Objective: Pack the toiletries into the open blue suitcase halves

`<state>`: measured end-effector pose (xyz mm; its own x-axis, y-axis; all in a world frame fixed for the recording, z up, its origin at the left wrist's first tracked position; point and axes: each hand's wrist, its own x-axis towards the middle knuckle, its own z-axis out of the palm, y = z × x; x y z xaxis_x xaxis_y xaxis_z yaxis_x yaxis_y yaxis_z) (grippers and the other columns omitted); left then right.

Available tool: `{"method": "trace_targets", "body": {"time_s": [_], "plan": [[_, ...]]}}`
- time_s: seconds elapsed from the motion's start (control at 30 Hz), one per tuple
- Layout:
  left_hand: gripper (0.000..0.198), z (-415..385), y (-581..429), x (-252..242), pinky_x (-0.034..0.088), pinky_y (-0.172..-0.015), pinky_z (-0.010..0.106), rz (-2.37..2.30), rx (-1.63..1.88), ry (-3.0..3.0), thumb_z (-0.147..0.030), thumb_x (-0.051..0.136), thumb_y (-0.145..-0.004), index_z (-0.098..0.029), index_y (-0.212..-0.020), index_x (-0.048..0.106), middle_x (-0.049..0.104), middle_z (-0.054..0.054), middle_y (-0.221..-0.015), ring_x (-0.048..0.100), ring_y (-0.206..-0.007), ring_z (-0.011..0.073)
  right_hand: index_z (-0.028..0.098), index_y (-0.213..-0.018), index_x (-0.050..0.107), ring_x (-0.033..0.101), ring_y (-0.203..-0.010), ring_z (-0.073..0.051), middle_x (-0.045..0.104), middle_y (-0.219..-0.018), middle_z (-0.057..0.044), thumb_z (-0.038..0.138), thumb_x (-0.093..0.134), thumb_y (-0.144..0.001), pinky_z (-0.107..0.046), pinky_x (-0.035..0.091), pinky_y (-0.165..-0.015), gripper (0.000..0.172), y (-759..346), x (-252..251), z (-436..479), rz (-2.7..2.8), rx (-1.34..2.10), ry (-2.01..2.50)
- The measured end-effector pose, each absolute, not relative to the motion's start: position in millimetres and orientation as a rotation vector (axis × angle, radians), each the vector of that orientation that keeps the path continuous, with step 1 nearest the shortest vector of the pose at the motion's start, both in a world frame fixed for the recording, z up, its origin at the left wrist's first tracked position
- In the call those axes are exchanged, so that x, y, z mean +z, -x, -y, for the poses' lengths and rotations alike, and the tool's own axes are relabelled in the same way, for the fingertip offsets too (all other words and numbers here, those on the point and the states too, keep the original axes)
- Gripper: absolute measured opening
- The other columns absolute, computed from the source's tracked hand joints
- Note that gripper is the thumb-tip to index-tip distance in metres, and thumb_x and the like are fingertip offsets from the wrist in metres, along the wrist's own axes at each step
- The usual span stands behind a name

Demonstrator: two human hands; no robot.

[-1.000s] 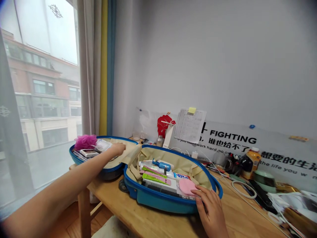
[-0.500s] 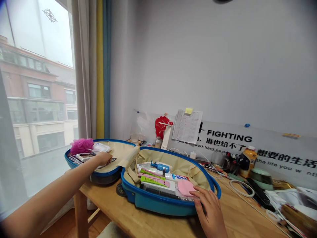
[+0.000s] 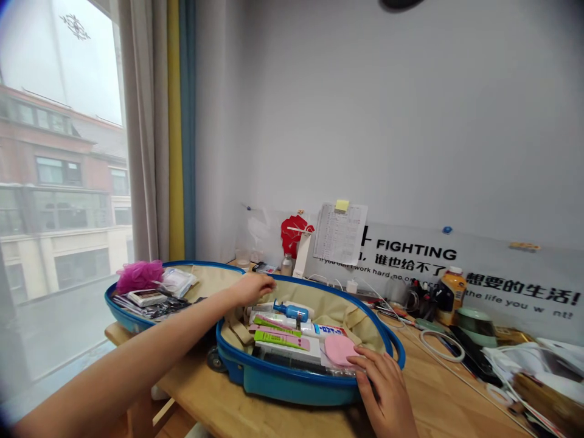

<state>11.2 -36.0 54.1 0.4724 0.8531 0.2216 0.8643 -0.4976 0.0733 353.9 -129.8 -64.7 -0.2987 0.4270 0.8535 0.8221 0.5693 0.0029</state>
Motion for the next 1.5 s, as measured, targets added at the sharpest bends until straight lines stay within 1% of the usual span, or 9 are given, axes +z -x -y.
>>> {"method": "trace_targets", "body": {"time_s": [0.1, 0.33, 0.5, 0.67, 0.77, 0.87, 1.1, 1.33, 1.5], "plan": [[0.023, 34, -44, 37, 0.048, -0.092, 0.038, 1.424, -0.259, 2.793, -0.023, 0.055, -0.090, -0.017, -0.111, 0.063, 0.066, 0.006, -0.111, 0.061, -0.103, 0.0175, 0.030, -0.099, 0.069, 0.067, -0.090, -0.022, 0.071, -0.100, -0.003, 0.049, 0.036, -0.092, -0.044, 0.050, -0.084, 0.039, -354, -65, 131, 1.931, -0.559, 1.039], [0.024, 29, -65, 4, 0.048, -0.086, 0.027, 1.345, -0.090, 2.886, -0.022, 0.061, -0.081, -0.027, -0.102, 0.071, 0.069, 0.004, -0.109, 0.063, -0.100, 0.0199, 0.028, -0.094, 0.070, 0.066, -0.094, -0.023, 0.071, -0.101, -0.005, 0.054, 0.033, -0.091, -0.044, 0.049, -0.088, 0.045, -353, -65, 133, 1.939, -0.449, 1.131], [0.027, 32, -64, 2, 0.048, -0.088, 0.028, 1.396, -0.089, 2.860, -0.025, 0.058, -0.083, -0.026, -0.107, 0.070, 0.067, 0.006, -0.111, 0.063, -0.103, 0.0224, 0.028, -0.092, 0.070, 0.066, -0.095, -0.022, 0.071, -0.101, -0.005, 0.052, 0.035, -0.091, -0.044, 0.049, -0.087, 0.042, -351, -63, 136, 1.926, -0.450, 1.119], [0.028, 36, -62, 10, 0.045, -0.094, 0.028, 1.541, -0.224, 2.750, -0.025, 0.053, -0.087, -0.025, -0.112, 0.067, 0.064, 0.006, -0.116, 0.059, -0.110, 0.0200, 0.028, -0.097, 0.069, 0.066, -0.095, -0.022, 0.070, -0.102, -0.004, 0.051, 0.035, -0.092, -0.044, 0.048, -0.089, 0.041, -351, -63, 137, 1.935, -0.464, 1.110], [0.029, 36, -57, 15, 0.045, -0.097, 0.037, 1.688, -0.307, 2.631, -0.029, 0.049, -0.093, -0.020, -0.119, 0.060, 0.059, 0.008, -0.121, 0.056, -0.113, 0.0203, 0.029, -0.100, 0.068, 0.066, -0.094, -0.022, 0.070, -0.102, -0.004, 0.049, 0.038, -0.092, -0.044, 0.049, -0.087, 0.037, -350, -62, 137, 1.920, -0.490, 1.084], [0.034, 35, -52, 18, 0.049, -0.092, 0.044, 1.860, -0.295, 2.526, -0.034, 0.053, -0.092, -0.017, -0.122, 0.054, 0.060, 0.008, -0.117, 0.059, -0.106, 0.0208, 0.029, -0.100, 0.068, 0.066, -0.093, -0.022, 0.070, -0.102, -0.004, 0.048, 0.037, -0.092, -0.044, 0.050, -0.085, 0.037, -349, -62, 138, 1.925, -0.493, 1.070], [0.028, 37, -50, 18, 0.051, -0.088, 0.042, 1.993, -0.132, 2.528, -0.037, 0.055, -0.091, -0.016, -0.109, 0.060, 0.062, 0.007, -0.110, 0.060, -0.100, 0.0186, 0.029, -0.099, 0.069, 0.065, -0.094, -0.022, 0.070, -0.102, -0.005, 0.048, 0.038, -0.092, -0.043, 0.050, -0.085, 0.037, -349, -61, 139, 1.927, -0.464, 1.091], [0.027, 38, -51, 16, 0.051, -0.088, 0.040, 1.996, 0.000, 2.555, -0.036, 0.055, -0.091, -0.016, -0.108, 0.060, 0.062, 0.007, -0.112, 0.060, -0.100, 0.0182, 0.028, -0.097, 0.068, 0.065, -0.094, -0.022, 0.070, -0.102, -0.005, 0.047, 0.039, -0.092, -0.043, 0.049, -0.085, 0.035, -347, -60, 139, 1.914, -0.464, 1.075], [0.028, 39, -50, 17, 0.051, -0.087, 0.040, 1.990, -0.041, 2.535, -0.037, 0.055, -0.091, -0.016, -0.108, 0.060, 0.062, 0.007, -0.110, 0.061, -0.098, 0.0181, 0.028, -0.099, 0.068, 0.065, -0.093, -0.022, 0.070, -0.101, -0.004, 0.045, 0.039, -0.092, -0.043, 0.049, -0.085, 0.034, -348, -59, 139, 1.916, -0.504, 1.049]]}}
